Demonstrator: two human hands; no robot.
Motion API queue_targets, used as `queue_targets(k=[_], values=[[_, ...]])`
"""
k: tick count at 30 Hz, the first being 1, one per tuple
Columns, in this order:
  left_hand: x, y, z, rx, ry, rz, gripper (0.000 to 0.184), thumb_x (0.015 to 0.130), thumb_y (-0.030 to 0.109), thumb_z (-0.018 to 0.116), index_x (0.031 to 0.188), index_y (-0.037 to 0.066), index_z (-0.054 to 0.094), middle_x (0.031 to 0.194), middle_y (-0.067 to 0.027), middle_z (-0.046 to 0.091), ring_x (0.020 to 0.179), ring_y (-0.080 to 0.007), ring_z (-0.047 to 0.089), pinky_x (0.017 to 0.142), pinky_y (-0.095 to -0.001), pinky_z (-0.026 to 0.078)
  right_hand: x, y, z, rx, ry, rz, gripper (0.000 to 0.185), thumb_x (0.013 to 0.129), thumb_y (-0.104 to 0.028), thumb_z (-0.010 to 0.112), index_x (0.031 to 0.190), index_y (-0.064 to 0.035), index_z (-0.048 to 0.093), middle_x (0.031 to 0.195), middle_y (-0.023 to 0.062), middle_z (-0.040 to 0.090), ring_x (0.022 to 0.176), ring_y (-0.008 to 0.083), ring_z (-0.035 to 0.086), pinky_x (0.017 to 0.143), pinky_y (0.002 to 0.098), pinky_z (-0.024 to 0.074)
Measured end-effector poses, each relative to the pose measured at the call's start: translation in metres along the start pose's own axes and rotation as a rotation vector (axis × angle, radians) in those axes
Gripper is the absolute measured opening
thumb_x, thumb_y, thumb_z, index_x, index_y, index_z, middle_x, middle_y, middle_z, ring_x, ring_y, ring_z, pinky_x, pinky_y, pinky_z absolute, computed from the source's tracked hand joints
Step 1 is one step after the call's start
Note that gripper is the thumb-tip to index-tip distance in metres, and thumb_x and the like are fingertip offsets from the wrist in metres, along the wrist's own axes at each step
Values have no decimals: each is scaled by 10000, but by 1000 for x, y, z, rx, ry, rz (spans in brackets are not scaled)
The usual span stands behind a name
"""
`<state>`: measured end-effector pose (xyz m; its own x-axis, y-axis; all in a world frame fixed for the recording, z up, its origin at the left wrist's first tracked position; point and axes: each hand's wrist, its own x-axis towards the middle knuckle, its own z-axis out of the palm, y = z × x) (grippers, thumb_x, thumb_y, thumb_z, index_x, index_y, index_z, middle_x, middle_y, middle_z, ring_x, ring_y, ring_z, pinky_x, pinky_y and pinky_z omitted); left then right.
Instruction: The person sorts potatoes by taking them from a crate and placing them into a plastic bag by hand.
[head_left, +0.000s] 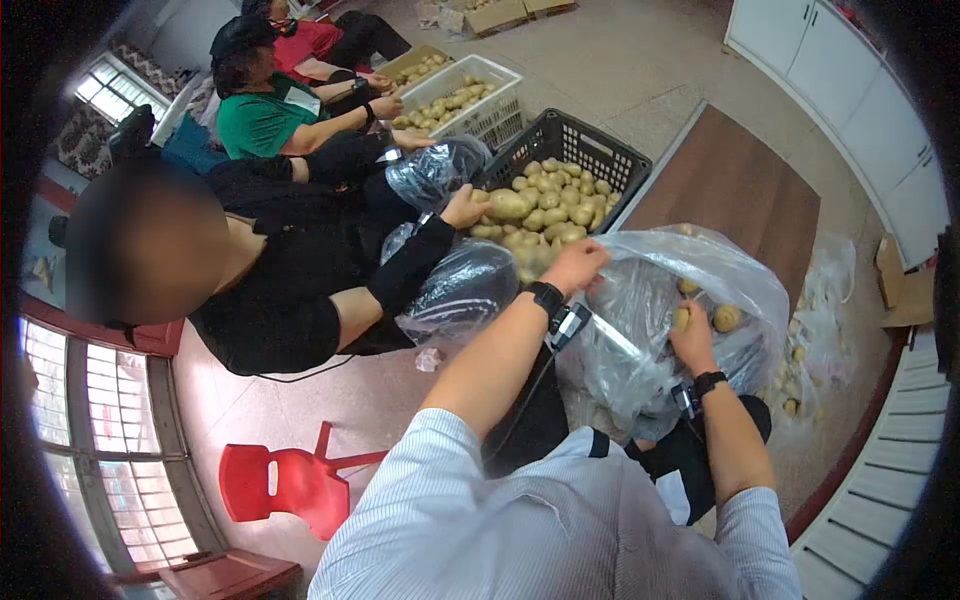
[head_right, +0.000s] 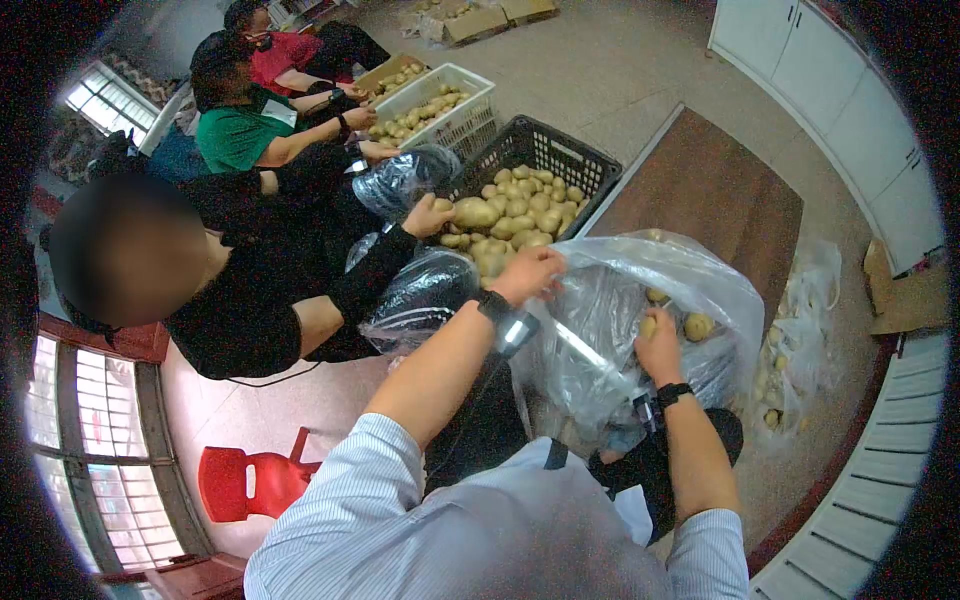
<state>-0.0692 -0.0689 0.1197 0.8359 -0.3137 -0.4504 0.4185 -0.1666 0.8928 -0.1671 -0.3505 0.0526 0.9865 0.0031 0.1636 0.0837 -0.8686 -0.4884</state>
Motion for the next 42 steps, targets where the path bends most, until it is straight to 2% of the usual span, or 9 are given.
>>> queue_targets(k=[3,8,15,18,24,29,31,35,42], values=[[3,-2,-3,-105,-29,-29,298,906,264,554,1100,39,538,1034,-71,596,775,-205,647,624,-321,535,0,-4,2,165,-94,232,501,706,-49,674,1173,-50,493,1056,210,594,965,395,593,858,421,474],[2,-2,0,-107,-52,-27,331,900,294,565,1109,40,527,1033,-80,592,774,-216,643,636,-335,536,8,-57,-8,827,-303,545,534,773,-69,679,1254,-38,448,956,122,617,742,193,624,626,304,505],[-7,2,6,-52,-100,-59,377,876,368,595,1059,40,571,996,-86,604,658,-193,632,549,-328,538,19,-112,-26,1216,-384,483,493,861,-72,629,1302,-8,418,930,93,619,626,121,594,515,232,476],[-29,22,11,-48,-225,-52,416,904,368,578,1140,28,539,1103,-121,596,838,-235,657,602,-339,568,26,-127,-38,1155,-387,438,434,850,-123,659,1229,0,487,888,83,641,597,103,586,527,219,480],[-19,18,10,-202,-450,-116,363,930,378,544,1068,43,559,932,-107,644,719,-200,666,529,-309,552,34,-137,-46,783,-355,211,320,941,-274,548,1108,-1,550,825,35,610,542,80,529,493,212,438],[-9,10,-1,-349,-493,-55,371,929,396,545,1074,54,562,924,-89,650,665,-184,638,508,-277,524,30,-124,-30,926,-279,196,352,948,-322,525,1092,-3,556,770,27,593,533,78,508,503,223,424],[-10,12,-4,-467,-275,18,376,930,388,548,1117,61,545,943,-84,644,652,-186,620,528,-289,526,21,-104,-12,923,-283,226,345,949,-320,520,1087,-7,561,756,27,589,537,79,509,510,232,425],[9,2,-18,-749,45,10,357,950,329,523,1208,84,493,1059,-121,603,798,-242,612,568,-346,523,1,-63,6,572,-255,214,314,910,-278,547,1041,5,589,802,130,639,773,258,626,725,341,488],[29,-20,-42,-908,243,69,389,944,284,508,1223,16,465,1159,-175,547,905,-312,589,665,-410,563,-4,1,15,123,-16,85,379,793,-177,584,1120,11,545,1041,222,588,989,388,563,882,430,453]])
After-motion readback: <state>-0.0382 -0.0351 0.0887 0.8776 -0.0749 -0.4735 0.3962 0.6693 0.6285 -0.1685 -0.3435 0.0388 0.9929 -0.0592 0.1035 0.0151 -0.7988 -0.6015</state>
